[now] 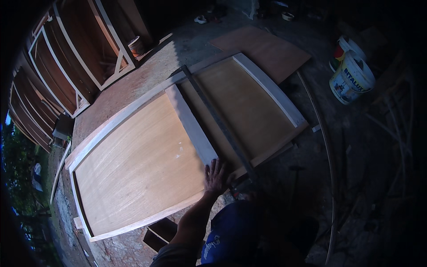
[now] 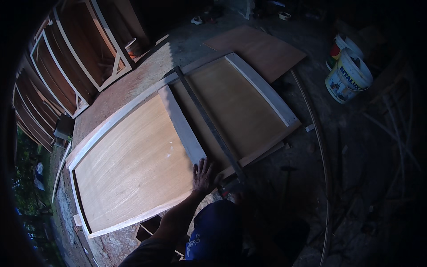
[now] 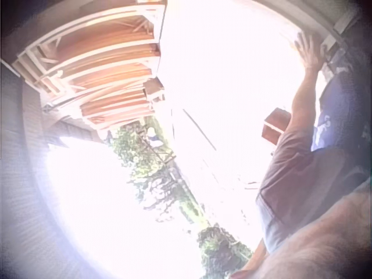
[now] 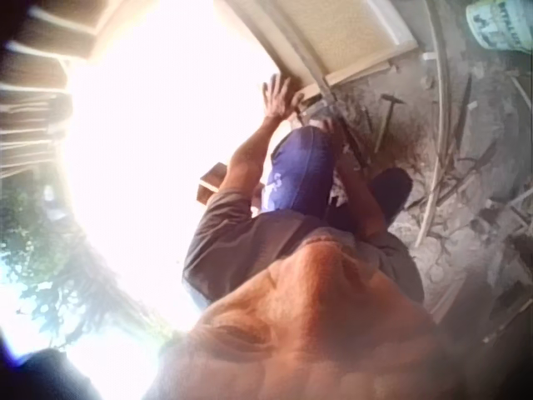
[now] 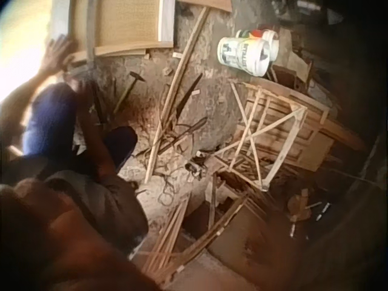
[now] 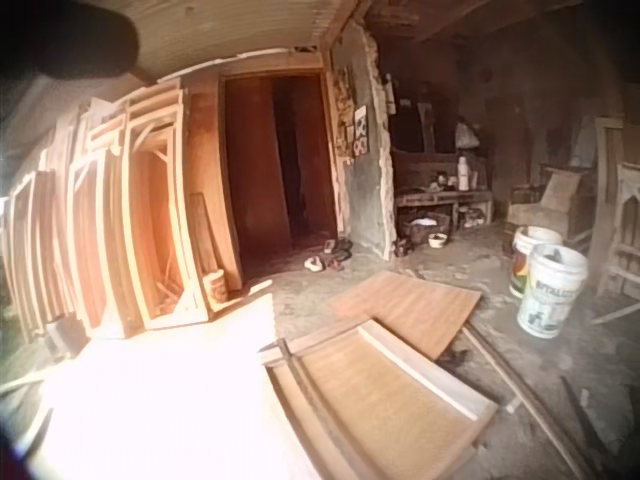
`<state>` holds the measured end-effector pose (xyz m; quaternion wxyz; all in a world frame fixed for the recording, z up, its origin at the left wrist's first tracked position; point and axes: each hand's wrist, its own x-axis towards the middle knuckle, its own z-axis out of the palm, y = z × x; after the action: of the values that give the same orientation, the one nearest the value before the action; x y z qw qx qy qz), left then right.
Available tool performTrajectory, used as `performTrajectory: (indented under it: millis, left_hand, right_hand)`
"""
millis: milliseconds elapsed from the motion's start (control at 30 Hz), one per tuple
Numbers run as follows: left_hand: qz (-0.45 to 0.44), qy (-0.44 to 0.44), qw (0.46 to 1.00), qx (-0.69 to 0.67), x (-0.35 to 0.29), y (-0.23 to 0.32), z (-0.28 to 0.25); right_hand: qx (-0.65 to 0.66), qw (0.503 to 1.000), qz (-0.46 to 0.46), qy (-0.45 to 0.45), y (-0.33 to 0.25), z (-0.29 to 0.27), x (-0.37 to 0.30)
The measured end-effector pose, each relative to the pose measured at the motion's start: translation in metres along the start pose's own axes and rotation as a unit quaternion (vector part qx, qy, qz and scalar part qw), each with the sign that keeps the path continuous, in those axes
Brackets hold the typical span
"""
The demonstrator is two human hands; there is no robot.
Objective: The person hammers nails into a wooden frame using a hammer, then places a large plywood sheet on top and marks it with a pencil. They continue to hammer nails along the frame edges to secure the plywood.
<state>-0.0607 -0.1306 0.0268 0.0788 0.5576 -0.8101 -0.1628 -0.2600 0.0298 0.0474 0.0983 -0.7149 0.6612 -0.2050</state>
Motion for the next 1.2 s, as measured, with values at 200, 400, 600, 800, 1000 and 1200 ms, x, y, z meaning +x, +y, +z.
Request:
performTrajectory:
  millis: [200, 400, 600, 800, 1000, 1200]
  left_hand:
    - [-0.021, -0.048, 0.998, 0.025, -0.002, 0.008, 0.002]
    - [0.003, -0.002, 0.999, -0.053, 0.006, 0.006, 0.016]
    - [-0.022, 0.028, 0.989, -0.145, -0.009, -0.027, 0.011]
    - [0.015, 0.05, 0.997, -0.064, -0.004, -0.02, 0.017]
    - [0.019, 0.04, 0.996, -0.083, -0.003, -0.021, 0.025]
    - [-0.002, 0.033, 0.997, -0.069, -0.001, -0.014, 0.02]
  right_hand:
    - [0.109, 0.956, 0.272, -0.018, 0.047, -0.025, 0.01]
    - [0.177, 0.908, 0.265, -0.272, 0.094, -0.005, -0.005]
    - [0.371, 0.835, 0.342, -0.22, 0.07, -0.064, 0.034]
    - [0.484, 0.762, 0.348, -0.254, 0.053, -0.144, 0.059]
    - [0.525, 0.733, 0.385, -0.197, 0.028, -0.163, 0.04]
    - [0.535, 0.714, 0.439, -0.103, 0.031, -0.197, -0.013]
